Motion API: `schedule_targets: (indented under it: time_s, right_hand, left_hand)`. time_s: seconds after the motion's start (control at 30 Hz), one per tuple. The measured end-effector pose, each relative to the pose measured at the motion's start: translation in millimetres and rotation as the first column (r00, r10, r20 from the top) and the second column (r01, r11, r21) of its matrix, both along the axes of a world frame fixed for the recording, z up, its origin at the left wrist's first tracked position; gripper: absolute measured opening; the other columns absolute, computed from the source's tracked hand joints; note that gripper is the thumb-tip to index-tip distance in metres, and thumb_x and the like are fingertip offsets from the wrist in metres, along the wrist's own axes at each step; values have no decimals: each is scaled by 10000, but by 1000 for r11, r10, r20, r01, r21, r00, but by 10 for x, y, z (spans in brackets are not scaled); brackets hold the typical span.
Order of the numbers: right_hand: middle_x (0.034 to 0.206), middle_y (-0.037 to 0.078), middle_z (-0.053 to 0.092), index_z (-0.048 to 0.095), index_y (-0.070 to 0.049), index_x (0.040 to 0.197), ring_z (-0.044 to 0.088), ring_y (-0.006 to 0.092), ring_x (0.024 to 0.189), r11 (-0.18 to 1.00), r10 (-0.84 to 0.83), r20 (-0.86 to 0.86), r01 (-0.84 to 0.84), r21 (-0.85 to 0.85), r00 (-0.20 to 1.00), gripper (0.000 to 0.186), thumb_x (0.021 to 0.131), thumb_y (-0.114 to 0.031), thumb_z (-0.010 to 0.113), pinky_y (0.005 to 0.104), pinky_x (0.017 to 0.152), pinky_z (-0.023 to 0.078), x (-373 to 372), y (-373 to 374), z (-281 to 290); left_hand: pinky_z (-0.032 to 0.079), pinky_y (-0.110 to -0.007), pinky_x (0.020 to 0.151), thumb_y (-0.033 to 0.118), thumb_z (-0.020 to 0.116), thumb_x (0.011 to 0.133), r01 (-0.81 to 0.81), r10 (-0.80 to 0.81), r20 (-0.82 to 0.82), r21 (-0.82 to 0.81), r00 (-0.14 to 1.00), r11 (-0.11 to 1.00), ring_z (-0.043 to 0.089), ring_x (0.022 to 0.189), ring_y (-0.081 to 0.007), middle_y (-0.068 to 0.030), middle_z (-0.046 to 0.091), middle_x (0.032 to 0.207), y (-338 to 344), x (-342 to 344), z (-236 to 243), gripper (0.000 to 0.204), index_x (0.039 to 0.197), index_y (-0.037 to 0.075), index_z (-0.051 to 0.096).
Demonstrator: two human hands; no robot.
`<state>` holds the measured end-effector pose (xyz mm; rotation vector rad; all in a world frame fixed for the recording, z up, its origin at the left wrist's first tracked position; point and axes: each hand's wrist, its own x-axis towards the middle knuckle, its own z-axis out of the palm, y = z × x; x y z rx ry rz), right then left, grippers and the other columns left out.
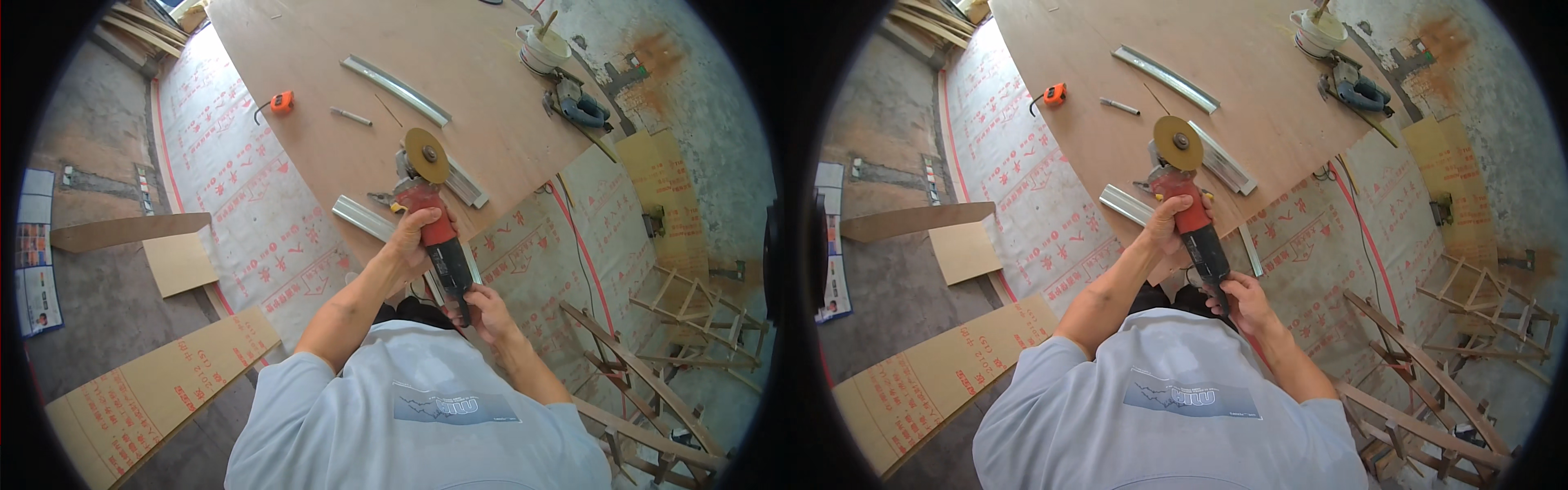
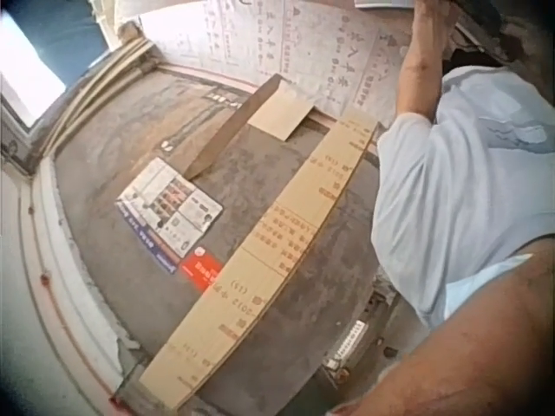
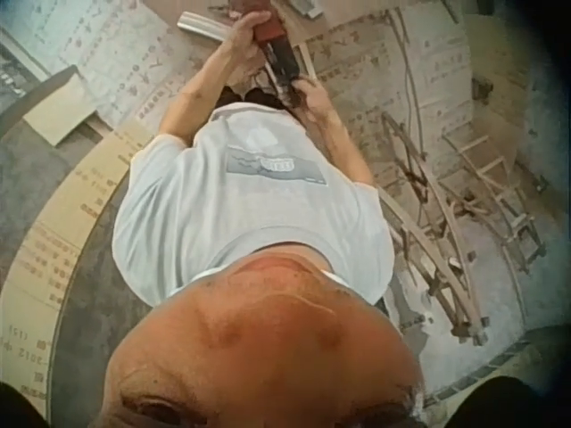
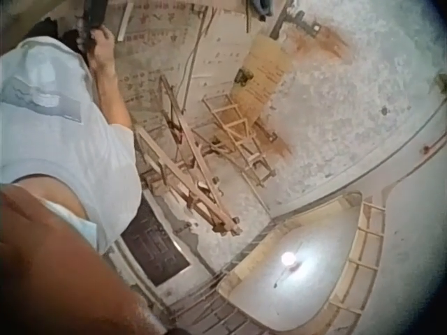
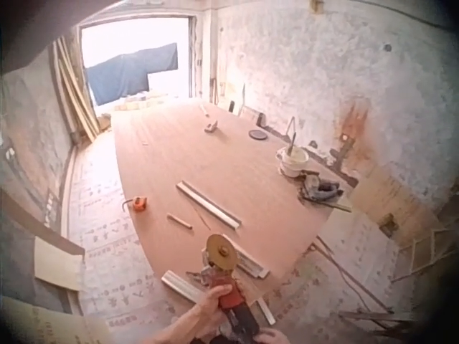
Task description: Measuring and cutting metal aluminum profiles using an angle grinder and a manual hacksaw.
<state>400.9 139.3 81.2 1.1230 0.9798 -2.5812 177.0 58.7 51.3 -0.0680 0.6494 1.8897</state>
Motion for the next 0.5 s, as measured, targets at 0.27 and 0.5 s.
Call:
schedule_targets:
  time_s: [0.27, 0.5]
  right_hand:
    - [1191, 96, 648, 501, -23, 1386, 641, 188, 1061, 877, 292, -264, -148, 457, 919, 576, 862, -126, 717, 325, 905, 521, -282, 1080, 48]
    - [931, 24, 635, 595, -12, 1179, 640, 149, 798, 615, 1, 19, -15, 789, 1000, 438, 787, -64, 783, 297, 714, 530, -1364, 1568, 232]
  left_hand:
    - [597, -433, 744, 148, 736, 817, 8, -5, 49, -77, 999, 997, 697, 847, -252, -117, 689, 970, 878, 48, 306, 364, 1114, 56, 547]
    - [547, -358, 874, 291, 767, 893, 284, -311, -427, -129, 849, 950, 644, 1025, -204, -113, 654, 1121, 1694, -769, 25, 467, 1248, 60, 569]
